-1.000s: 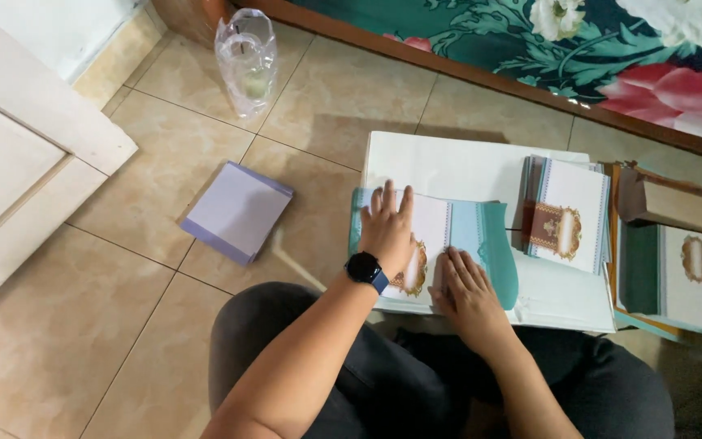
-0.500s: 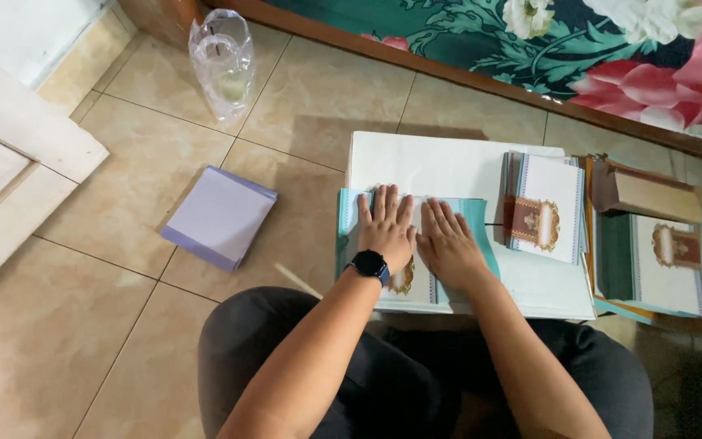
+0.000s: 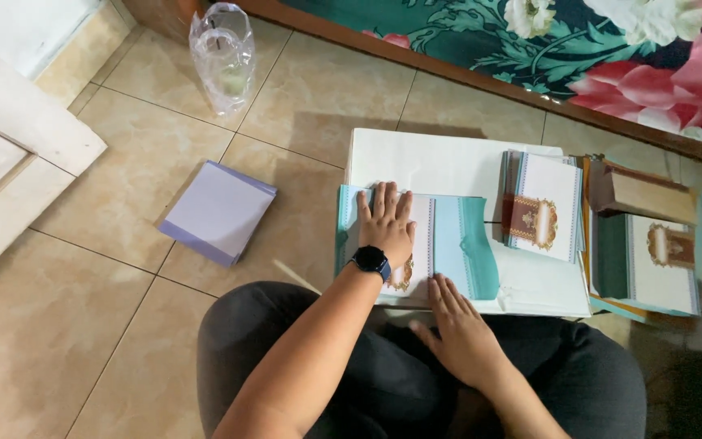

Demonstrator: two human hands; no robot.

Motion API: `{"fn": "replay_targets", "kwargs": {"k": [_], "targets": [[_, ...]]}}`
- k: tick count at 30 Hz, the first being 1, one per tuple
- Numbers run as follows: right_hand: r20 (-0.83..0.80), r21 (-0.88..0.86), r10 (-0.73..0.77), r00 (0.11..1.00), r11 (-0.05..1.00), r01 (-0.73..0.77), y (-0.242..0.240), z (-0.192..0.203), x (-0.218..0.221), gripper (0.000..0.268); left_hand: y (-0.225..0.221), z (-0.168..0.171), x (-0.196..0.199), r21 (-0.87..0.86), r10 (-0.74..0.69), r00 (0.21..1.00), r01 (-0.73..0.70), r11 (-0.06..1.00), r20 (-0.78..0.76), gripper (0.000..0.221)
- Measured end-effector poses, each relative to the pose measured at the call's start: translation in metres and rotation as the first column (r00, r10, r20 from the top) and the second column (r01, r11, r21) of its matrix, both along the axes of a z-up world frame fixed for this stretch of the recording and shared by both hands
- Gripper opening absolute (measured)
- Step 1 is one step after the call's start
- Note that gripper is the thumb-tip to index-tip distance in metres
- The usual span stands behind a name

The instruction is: The person places printed invitation inserts into decorative folders one at a time, organizing and stacking the finished pieces on a table.

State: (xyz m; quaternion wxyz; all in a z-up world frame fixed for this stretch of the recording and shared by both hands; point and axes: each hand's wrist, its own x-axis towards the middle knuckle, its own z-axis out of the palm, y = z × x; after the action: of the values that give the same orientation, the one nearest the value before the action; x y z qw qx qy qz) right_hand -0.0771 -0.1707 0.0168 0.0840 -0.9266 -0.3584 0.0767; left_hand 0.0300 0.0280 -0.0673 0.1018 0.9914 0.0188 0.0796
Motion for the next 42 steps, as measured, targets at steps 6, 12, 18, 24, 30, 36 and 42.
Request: {"fn": "replay_targets", "kwargs": {"k": [6,12,18,24,30,36,42], "targets": [[-0.843,0.314,-0.237,0.482,0.511,0.800,0.010,0.015,0.045,0.072,0.005,0.048,-0.011,0.010,-0.026,0.949,0.031,0.999,-0.315,0.062],[-0.965,0.251,-0.007,0.263,0.274,0.929,0.029,0.050,0.057,0.066,0.020,0.044,0.003,-0.119,-0.051,0.972,0.024,0.993,-0.228,0.073],[-0.931,0.362,0.085,0.354,0.330,0.872,0.035,0.028,0.053,0.057,0.057,0.032,0.011,-0.052,0.094,0.990,-0.100,0.994,-0.101,0.086],[-0.871,0.455,0.045,0.489,0.447,0.770,0.025,-0.002,0.051,0.052,0.060,0.060,0.011,-0.097,0.118,0.990,-0.126,0.987,-0.083,0.048],[-0.800,0.571,0.048,0.598,0.366,0.735,0.023,0.001,0.051,0.068,0.054,0.108,-0.008,-0.794,0.020,0.980,0.149,0.590,0.199,0.015],[-0.645,0.683,-0.176,0.744,0.305,0.664,-0.008,0.014,0.066,0.034,0.045,0.104,-0.007,-0.951,0.187,0.973,0.077,0.299,0.138,0.030],[-0.425,0.788,-0.491,0.761,0.213,0.578,-0.130,-0.006,0.144,0.024,0.003,0.078,-0.011,-0.483,-0.081,0.883,0.327,0.812,0.463,0.023]]}}
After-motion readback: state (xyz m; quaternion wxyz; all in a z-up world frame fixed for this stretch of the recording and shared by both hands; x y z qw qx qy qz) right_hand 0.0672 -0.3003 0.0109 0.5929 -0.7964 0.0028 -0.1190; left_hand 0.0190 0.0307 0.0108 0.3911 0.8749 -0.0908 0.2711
